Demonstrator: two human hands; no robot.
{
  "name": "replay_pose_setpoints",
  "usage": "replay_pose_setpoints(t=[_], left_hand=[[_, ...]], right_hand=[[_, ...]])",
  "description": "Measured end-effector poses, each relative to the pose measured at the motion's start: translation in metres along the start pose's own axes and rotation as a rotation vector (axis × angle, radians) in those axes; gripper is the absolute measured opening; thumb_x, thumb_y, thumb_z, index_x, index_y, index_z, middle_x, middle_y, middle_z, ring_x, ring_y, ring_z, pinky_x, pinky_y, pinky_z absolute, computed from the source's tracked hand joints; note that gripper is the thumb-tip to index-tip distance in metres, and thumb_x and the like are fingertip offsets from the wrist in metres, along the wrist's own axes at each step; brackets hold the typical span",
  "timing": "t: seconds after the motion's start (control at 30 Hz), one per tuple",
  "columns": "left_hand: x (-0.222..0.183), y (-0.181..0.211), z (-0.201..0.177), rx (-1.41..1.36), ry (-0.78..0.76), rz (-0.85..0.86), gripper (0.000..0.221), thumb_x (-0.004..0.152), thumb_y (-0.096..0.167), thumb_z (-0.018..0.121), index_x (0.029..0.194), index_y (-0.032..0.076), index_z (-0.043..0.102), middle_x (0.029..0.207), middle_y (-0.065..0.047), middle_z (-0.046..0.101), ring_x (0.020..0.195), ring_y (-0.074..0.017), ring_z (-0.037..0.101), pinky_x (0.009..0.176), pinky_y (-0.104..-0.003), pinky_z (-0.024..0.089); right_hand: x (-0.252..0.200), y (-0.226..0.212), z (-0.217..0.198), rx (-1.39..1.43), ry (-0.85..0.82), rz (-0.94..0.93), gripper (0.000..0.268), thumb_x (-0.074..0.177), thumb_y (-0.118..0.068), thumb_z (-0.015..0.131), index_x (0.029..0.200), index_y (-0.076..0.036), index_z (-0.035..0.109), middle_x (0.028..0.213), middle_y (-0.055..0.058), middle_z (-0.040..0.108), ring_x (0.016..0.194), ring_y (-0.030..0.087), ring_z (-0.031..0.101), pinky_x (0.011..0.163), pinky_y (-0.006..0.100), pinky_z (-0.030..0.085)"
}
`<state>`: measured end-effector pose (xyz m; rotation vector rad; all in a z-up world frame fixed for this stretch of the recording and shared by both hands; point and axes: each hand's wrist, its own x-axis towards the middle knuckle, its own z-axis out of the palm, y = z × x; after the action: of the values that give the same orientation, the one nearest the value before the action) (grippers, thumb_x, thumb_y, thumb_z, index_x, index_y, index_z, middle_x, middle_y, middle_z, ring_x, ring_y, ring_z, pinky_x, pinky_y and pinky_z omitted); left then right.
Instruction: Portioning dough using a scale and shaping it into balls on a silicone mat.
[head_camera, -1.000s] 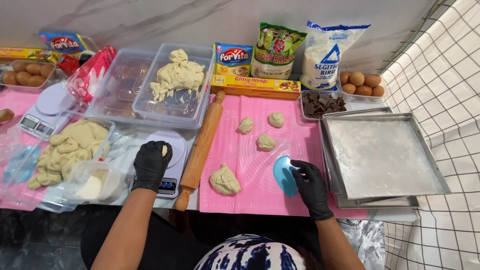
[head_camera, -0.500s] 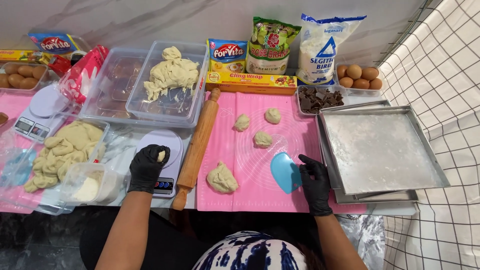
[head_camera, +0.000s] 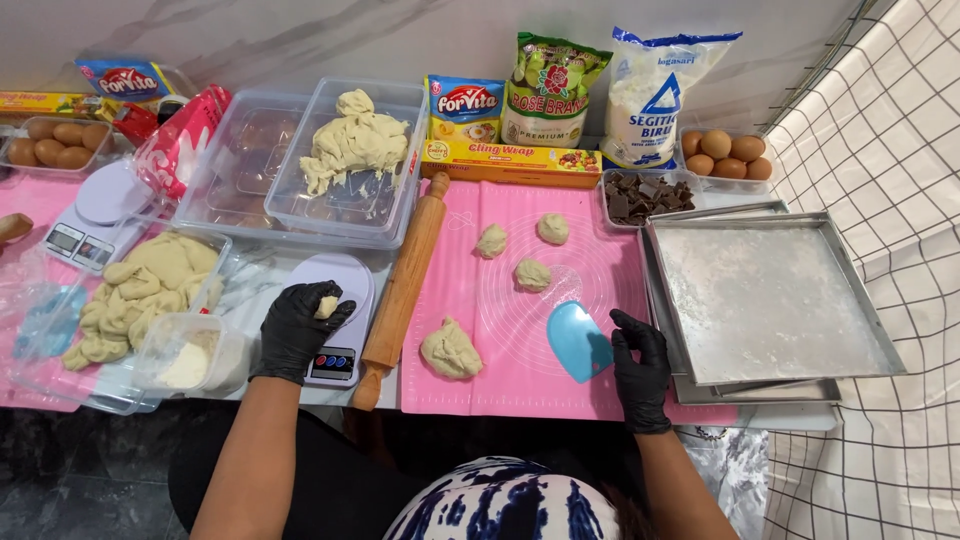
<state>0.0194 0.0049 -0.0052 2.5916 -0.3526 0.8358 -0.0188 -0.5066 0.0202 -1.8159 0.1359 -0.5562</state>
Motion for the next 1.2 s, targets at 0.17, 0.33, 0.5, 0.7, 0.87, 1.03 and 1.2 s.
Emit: replay_pose_setpoints(t=[0.17, 0.33, 0.5, 0.7, 0.87, 1.03, 1.2], left_hand=[[-0.023, -0.033, 0.035, 0.204, 0.194, 0.145, 0.027, 0.082, 0.037, 0.085, 0.101, 0.020, 0.074, 0.087, -0.002, 0.070, 0.085, -0.0255, 0.070, 0.079, -0.037, 0.061], [-0.033, -0.039, 0.048, 0.471, 0.280, 0.199, 0.026, 0.082, 0.040, 0.082, 0.100, 0.024, 0.070, 0.087, 0.001, 0.064, 0.087, -0.0234, 0.067, 0.081, -0.036, 0.058], [-0.028, -0.030, 0.040, 0.322, 0.295, 0.164, 0.034, 0.082, 0.042, 0.085, 0.107, 0.022, 0.074, 0.091, -0.001, 0.065, 0.087, -0.0238, 0.069, 0.079, -0.036, 0.060], [-0.021, -0.019, 0.034, 0.263, 0.270, 0.095, 0.036, 0.084, 0.039, 0.087, 0.109, 0.018, 0.074, 0.095, -0.003, 0.071, 0.088, -0.0243, 0.071, 0.082, -0.036, 0.060], [-0.010, -0.036, 0.028, -0.340, 0.340, -0.701, 0.024, 0.094, 0.018, 0.083, 0.110, 0.018, 0.064, 0.103, -0.004, 0.075, 0.107, -0.0246, 0.071, 0.096, -0.037, 0.055], [0.001, -0.034, 0.000, -1.142, 0.526, -1.009, 0.015, 0.101, 0.023, 0.070, 0.114, 0.015, 0.069, 0.087, -0.006, 0.074, 0.068, -0.0088, 0.069, 0.063, -0.018, 0.060], [-0.002, 0.009, -0.021, -1.915, 0.572, -1.029, 0.039, 0.102, 0.042, 0.066, 0.125, 0.011, 0.070, 0.112, -0.012, 0.075, 0.100, -0.0264, 0.073, 0.093, -0.040, 0.059]], right_hand=[[-0.003, 0.005, 0.001, -0.013, -0.020, -0.005, 0.028, 0.097, -0.007, 0.072, 0.123, -0.018, 0.075, 0.104, 0.002, 0.065, 0.093, 0.010, 0.058, 0.096, 0.033, 0.049], [-0.007, 0.005, 0.004, 0.000, -0.031, -0.018, 0.028, 0.098, -0.007, 0.072, 0.123, -0.019, 0.075, 0.104, 0.002, 0.065, 0.092, 0.010, 0.058, 0.097, 0.033, 0.050], [-0.006, -0.001, 0.001, -0.011, -0.042, -0.013, 0.029, 0.097, -0.006, 0.072, 0.123, -0.018, 0.075, 0.106, 0.002, 0.064, 0.095, 0.010, 0.058, 0.098, 0.032, 0.049], [-0.007, -0.001, 0.003, -0.033, -0.045, -0.004, 0.030, 0.098, -0.007, 0.071, 0.125, -0.019, 0.075, 0.102, 0.002, 0.062, 0.094, 0.010, 0.055, 0.096, 0.033, 0.049], [-0.007, 0.000, 0.007, -0.038, -0.080, -0.004, 0.029, 0.098, -0.008, 0.071, 0.125, -0.018, 0.074, 0.102, 0.003, 0.062, 0.092, 0.012, 0.056, 0.096, 0.036, 0.050], [-0.007, 0.000, 0.008, 0.005, -0.082, 0.004, 0.030, 0.098, -0.008, 0.072, 0.126, -0.017, 0.073, 0.109, 0.005, 0.066, 0.096, 0.012, 0.059, 0.097, 0.034, 0.049], [-0.002, -0.009, 0.009, 0.046, -0.076, 0.015, 0.028, 0.097, -0.008, 0.072, 0.124, -0.016, 0.072, 0.120, 0.005, 0.071, 0.107, 0.013, 0.065, 0.101, 0.034, 0.049]])
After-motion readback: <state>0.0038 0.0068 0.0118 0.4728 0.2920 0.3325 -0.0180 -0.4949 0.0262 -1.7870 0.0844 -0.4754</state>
